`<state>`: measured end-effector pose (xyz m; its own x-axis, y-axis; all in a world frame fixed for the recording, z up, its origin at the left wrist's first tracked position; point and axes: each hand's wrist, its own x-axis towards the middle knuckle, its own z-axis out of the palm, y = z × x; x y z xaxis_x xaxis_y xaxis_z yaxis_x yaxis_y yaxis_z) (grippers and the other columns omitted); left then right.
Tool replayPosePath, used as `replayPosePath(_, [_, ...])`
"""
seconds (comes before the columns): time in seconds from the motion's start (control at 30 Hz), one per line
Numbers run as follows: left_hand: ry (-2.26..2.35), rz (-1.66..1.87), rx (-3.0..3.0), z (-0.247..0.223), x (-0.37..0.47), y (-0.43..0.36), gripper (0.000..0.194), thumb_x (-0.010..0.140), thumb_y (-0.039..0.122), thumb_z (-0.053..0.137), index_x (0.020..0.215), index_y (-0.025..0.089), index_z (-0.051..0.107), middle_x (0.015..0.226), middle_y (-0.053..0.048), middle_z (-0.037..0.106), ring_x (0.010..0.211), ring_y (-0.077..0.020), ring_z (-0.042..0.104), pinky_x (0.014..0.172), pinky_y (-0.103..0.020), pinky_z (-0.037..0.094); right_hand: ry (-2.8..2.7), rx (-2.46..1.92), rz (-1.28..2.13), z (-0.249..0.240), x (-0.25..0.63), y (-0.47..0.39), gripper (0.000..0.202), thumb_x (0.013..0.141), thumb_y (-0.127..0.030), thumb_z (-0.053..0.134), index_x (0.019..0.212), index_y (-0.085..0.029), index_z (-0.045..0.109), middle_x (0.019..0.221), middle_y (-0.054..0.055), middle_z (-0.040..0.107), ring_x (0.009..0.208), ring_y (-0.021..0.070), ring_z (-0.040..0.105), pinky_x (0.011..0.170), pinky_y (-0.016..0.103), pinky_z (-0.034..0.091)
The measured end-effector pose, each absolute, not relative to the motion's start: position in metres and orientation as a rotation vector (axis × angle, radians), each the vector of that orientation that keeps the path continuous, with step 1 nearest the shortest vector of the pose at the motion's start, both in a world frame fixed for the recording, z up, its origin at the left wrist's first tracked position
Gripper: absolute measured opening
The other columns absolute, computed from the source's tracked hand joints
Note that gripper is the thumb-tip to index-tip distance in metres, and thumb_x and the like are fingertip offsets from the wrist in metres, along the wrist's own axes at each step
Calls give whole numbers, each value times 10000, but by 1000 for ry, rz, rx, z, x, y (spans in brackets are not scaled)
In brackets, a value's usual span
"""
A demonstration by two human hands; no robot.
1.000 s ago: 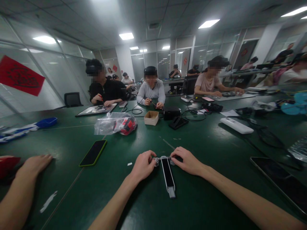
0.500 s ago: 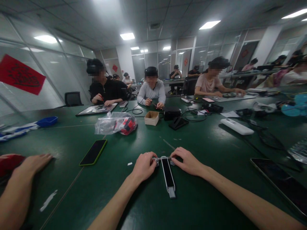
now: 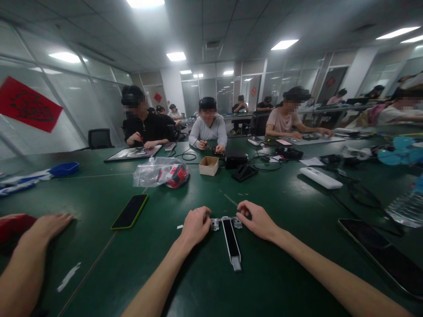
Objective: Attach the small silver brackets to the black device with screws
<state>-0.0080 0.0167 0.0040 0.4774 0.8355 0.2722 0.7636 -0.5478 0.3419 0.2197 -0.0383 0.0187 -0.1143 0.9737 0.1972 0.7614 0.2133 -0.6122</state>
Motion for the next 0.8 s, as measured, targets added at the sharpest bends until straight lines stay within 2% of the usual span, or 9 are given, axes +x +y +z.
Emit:
replayPosePath(0.13, [1412,664,2537,2,-10,20,193,807,139,473,938,178,610,717,-10,619,711,-173,574,661,-269,370,-1982,-1791,662,35,186,-59,363,880,-524,375,996,-201,495,792,23,616,662,164,574,616,297,450])
replayPosePath(0.2, [1417,678,2530,0,-10,21,193,804,135,474,930,178,614,705,-7,617,699,-169,573,657,-264,371,-2084,-1904,627,39,164,-69,452,820,-580,448,1084,-214,479,933,65,632,787,224,613,669,339,458])
replayPosePath(0.23, [1416,685,2525,0,-11,21,192,801,134,476,927,177,615,699,-5,616,693,-166,574,654,-261,372,-2122,-1964,547,40,155,-72,506,784,-562,506,1140,-206,454,1028,100,618,863,267,614,701,373,459])
replayPosePath(0.3, [1411,697,2512,-1,-11,22,191,796,133,480,920,178,618,689,-2,615,681,-160,575,643,-253,373,-2176,-2026,434,43,144,-74,477,804,-426,507,1202,-182,409,1092,139,600,924,300,610,729,395,456])
replayPosePath(0.4, [1422,725,2492,-1,-14,23,197,796,138,478,926,182,620,678,3,615,671,-157,578,635,-248,375,-2157,-2041,410,47,147,-70,372,781,-283,503,1129,-171,434,1022,124,623,868,268,628,692,343,459])
replayPosePath(0.47, [1431,754,2484,-2,-16,25,202,801,140,472,934,184,618,683,2,618,678,-158,582,643,-250,378,-2076,-2031,456,50,163,-63,300,763,-282,522,1037,-181,456,989,98,629,820,232,632,660,303,456])
replayPosePath(0.57, [1435,773,2483,-4,-17,26,190,810,152,470,929,187,614,703,-4,627,696,-163,588,655,-258,382,-1895,-2084,447,50,205,-51,216,803,-290,478,992,-189,448,951,79,628,764,187,629,643,276,451])
replayPosePath(0.8, [1411,711,2488,-4,-13,24,181,821,167,465,924,186,613,731,-12,641,714,-167,598,668,-266,401,-1671,-2509,90,38,366,-8,288,857,-380,399,1018,-146,445,944,156,621,805,262,620,667,330,429])
